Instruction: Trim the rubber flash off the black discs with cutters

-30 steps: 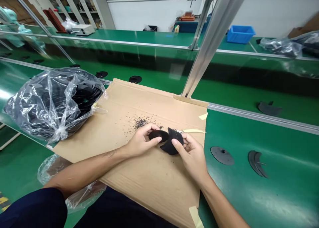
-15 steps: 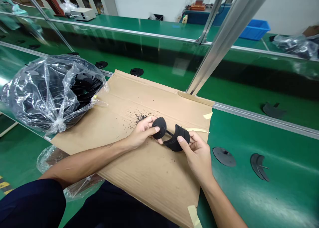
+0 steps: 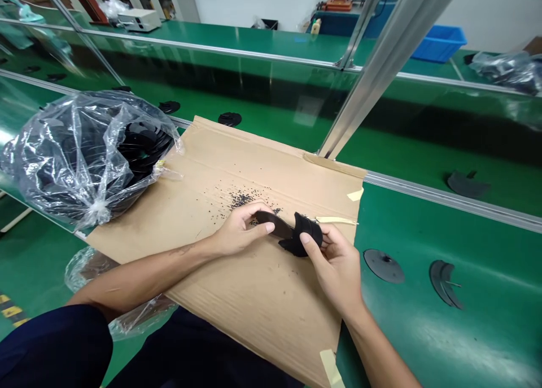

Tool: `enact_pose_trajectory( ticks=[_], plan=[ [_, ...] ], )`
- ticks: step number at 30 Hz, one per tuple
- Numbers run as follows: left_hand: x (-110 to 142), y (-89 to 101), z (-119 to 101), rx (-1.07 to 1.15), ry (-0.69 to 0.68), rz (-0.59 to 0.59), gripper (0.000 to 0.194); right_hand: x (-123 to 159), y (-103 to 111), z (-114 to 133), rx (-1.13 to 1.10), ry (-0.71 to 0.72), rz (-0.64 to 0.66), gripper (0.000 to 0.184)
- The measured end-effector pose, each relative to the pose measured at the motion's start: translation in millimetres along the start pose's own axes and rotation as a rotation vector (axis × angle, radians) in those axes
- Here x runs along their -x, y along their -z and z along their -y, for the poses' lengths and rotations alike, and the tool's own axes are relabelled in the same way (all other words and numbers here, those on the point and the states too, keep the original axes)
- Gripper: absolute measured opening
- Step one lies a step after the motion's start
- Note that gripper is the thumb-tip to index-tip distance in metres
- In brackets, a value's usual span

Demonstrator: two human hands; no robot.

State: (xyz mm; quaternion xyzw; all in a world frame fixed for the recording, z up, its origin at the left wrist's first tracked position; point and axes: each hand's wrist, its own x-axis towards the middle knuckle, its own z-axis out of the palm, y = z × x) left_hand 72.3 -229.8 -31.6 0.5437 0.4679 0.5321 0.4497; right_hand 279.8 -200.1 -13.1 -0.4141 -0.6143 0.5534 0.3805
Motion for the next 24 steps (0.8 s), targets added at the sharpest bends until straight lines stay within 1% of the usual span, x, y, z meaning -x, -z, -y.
enact_pose_trajectory(
  ticks=[5, 7, 9, 11, 16, 18, 21, 24],
  plan=[
    [4, -2.2, 4, 0.096, 0.023, -0.025, 0.028, 0, 0, 0, -0.010, 0.015, 0.035, 0.021],
    [5, -2.0, 6, 0.117, 0.040, 0.009, 0.030, 0, 0, -1, -0.016, 0.008, 0.048, 0.022],
    [5, -0.9, 7, 0.107, 0.055, 0.085, 0.034, -1, 0, -3, -0.029, -0.006, 0.072, 0.024],
    [5, 0.4, 7, 0.044, 0.033, 0.140, 0.038, -1, 0, -4, -0.047, -0.028, 0.111, 0.026],
    [7, 3.2, 5, -0.280, -0.152, 0.173, 0.044, -1, -1, -5, -0.068, -0.052, 0.165, 0.026],
    [8, 3.8, 5, -0.366, -0.184, 0.189, 0.045, 0, -1, -6, -0.073, -0.058, 0.181, 0.025],
    [9, 3.5, 6, -0.424, -0.184, 0.211, 0.047, -1, -1, -8, -0.065, -0.064, 0.190, 0.026],
    [10, 1.9, 7, -0.407, -0.186, 0.188, 0.045, -1, -2, -9, -0.068, -0.052, 0.170, 0.024]
  ],
)
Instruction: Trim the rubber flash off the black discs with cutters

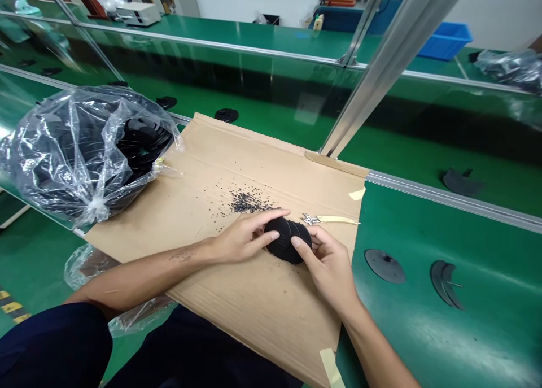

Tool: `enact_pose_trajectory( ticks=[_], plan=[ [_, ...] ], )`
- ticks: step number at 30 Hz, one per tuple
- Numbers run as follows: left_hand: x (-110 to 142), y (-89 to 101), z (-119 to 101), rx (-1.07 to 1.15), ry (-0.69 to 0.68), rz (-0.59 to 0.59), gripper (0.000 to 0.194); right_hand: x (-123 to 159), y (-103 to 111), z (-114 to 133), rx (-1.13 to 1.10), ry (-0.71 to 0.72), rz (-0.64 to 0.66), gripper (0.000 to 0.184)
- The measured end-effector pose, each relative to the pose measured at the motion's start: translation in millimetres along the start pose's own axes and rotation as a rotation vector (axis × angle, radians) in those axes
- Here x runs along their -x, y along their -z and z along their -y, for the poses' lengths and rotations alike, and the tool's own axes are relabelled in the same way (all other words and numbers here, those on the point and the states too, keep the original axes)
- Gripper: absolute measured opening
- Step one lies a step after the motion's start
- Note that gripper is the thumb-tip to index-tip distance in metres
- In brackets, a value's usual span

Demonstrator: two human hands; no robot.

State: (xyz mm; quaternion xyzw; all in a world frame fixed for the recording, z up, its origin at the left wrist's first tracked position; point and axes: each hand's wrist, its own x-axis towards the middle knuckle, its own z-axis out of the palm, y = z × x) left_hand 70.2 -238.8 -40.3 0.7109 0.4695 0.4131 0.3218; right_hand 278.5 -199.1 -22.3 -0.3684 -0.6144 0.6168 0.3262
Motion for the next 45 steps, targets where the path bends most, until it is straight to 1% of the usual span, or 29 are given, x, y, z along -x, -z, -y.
enact_pose_trajectory(
  ticks=[4, 8, 11, 16, 18, 21, 24, 27, 29, 32, 34, 37, 40, 43, 45],
  plan=[
    [-1, -2.4, 1, 0.063, 0.036, -0.057, 0.040, -1, 0, 0, -0.002, 0.018, -0.029, 0.022],
    [-1, -2.8, 0, 0.097, 0.036, -0.076, 0.038, 0, 1, 3, 0.030, 0.021, -0.033, 0.024],
    [-1, -3.0, 0, 0.076, 0.001, -0.092, 0.039, 1, 1, 3, 0.047, 0.021, -0.027, 0.024],
    [0, -3.6, -2, -0.082, -0.108, -0.159, 0.036, 1, 0, -1, 0.026, 0.027, 0.003, 0.019],
    [1, -4.0, -2, -0.122, -0.122, -0.156, 0.036, 1, -1, -2, 0.018, 0.022, 0.009, 0.018],
    [2, -4.8, -3, -0.138, -0.108, -0.145, 0.037, 1, -1, 0, 0.037, 0.018, 0.013, 0.019],
    [3, -5.0, -2, -0.163, -0.120, -0.164, 0.036, 2, 0, 3, 0.092, 0.019, 0.027, 0.021],
    [2, -5.1, -1, -0.175, -0.211, -0.168, 0.034, 3, 2, 3, 0.225, 0.033, 0.055, 0.024],
    [2, -5.2, 0, -0.157, -0.275, -0.134, 0.035, 4, 3, 3, 0.351, 0.076, 0.063, 0.024],
    [1, -5.5, 0, -0.133, -0.318, -0.085, 0.036, 4, 4, 5, 0.476, 0.162, 0.089, 0.022],
    [1, -5.1, -1, -0.122, -0.317, -0.105, 0.038, 5, 4, 7, 0.484, 0.208, 0.106, 0.020],
    [-1, -3.1, -2, -0.082, -0.271, -0.138, 0.038, 6, 3, 9, 0.460, 0.260, 0.080, 0.017],
    [-2, 0.3, -4, 0.014, -0.277, -0.094, 0.034, 6, 1, 9, 0.452, 0.327, 0.052, 0.014],
    [-4, 2.8, -7, 0.097, -0.281, -0.057, 0.038, 7, 1, 7, 0.445, 0.403, 0.039, 0.012],
    [-4, 3.1, -9, 0.136, -0.266, -0.035, 0.041, 8, 1, 6, 0.443, 0.449, 0.025, 0.014]
  ],
)
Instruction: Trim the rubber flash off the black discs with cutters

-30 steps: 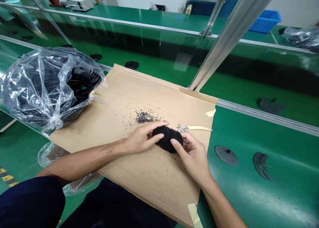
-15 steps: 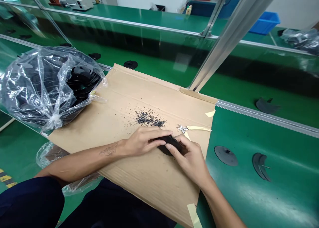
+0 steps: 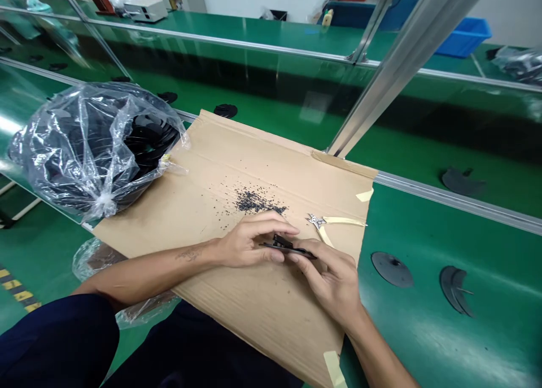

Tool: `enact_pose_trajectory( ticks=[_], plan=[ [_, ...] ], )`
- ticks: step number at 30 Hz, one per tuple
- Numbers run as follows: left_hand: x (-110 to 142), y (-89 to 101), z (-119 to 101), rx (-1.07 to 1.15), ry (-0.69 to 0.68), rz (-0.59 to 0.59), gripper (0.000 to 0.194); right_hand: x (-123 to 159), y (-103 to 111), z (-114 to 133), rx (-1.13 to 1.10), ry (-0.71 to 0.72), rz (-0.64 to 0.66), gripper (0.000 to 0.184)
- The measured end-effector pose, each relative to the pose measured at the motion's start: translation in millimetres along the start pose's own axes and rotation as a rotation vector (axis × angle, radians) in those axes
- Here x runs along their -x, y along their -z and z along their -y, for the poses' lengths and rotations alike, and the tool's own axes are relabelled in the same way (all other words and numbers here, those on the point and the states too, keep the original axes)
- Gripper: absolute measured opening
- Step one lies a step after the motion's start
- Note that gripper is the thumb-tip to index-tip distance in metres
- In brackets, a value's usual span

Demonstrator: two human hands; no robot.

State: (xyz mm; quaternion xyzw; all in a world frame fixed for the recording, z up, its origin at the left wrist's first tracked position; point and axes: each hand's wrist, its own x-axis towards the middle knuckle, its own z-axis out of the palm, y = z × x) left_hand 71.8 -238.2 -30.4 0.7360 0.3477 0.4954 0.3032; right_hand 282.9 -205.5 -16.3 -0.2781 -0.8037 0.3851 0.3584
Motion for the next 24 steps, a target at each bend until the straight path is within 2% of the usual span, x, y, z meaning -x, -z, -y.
enact_pose_trajectory(
  ticks=[3, 9, 15, 18, 24],
  plan=[
    [0, -1.3, -2, 0.017, -0.003, 0.017, 0.038, 2, 0, -2, 0.014, 0.051, 0.000, 0.020],
    [0, -3.9, -1, -0.092, -0.083, -0.017, 0.025, 1, 0, -6, 0.101, 0.100, 0.060, 0.025],
    [0, -5.2, 1, -0.203, -0.133, 0.034, 0.019, 2, 0, -9, 0.143, 0.094, 0.093, 0.018],
    [0, -4.2, 3, -0.235, -0.129, 0.073, 0.020, 3, 0, -11, 0.226, 0.097, 0.140, 0.018],
    [-1, -3.2, 3, -0.298, -0.167, 0.099, 0.029, 5, -1, -13, 0.316, 0.135, 0.156, 0.025]
  ],
)
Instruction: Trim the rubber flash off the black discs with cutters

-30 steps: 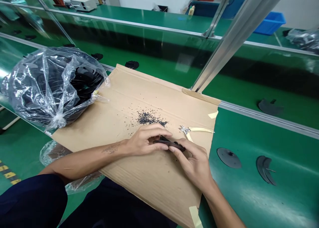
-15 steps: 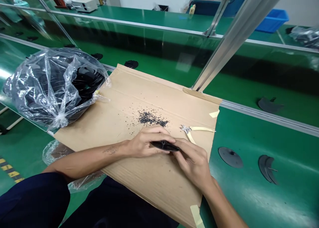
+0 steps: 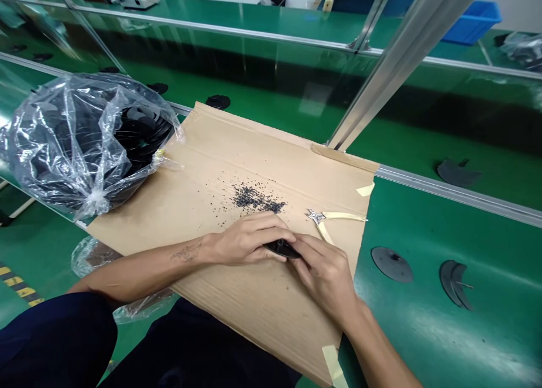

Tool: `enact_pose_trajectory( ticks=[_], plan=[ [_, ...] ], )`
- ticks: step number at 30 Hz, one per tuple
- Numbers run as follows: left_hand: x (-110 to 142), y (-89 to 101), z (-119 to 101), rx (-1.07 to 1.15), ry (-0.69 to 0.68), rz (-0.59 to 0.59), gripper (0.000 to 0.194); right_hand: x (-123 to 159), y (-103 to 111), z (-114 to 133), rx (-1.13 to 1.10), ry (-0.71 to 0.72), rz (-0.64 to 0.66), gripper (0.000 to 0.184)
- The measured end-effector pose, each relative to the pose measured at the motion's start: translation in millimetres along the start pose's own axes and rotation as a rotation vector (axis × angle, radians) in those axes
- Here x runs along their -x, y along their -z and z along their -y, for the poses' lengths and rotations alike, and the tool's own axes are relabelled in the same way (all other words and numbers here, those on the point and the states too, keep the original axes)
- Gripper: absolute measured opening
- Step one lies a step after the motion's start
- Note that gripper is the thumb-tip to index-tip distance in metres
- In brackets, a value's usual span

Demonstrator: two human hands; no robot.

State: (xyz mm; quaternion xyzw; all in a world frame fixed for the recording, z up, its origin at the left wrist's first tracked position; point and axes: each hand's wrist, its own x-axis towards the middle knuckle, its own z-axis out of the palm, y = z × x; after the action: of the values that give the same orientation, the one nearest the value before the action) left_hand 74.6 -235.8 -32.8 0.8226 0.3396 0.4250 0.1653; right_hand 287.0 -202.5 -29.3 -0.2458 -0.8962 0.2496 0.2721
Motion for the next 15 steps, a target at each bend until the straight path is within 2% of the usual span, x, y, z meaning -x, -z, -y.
enact_pose_trajectory(
  ticks=[7, 15],
  plan=[
    [-0.9, 0.6, -7.5, 0.014, 0.039, -0.007, 0.027, -1.5, 1.2, 5.1, -0.093, -0.038, 0.032, 0.027],
    [-2.4, 3.1, -9.6, -0.005, -0.014, -0.030, 0.019, -4.5, 2.4, 7.7, -0.264, -0.045, 0.028, 0.023]
  ],
)
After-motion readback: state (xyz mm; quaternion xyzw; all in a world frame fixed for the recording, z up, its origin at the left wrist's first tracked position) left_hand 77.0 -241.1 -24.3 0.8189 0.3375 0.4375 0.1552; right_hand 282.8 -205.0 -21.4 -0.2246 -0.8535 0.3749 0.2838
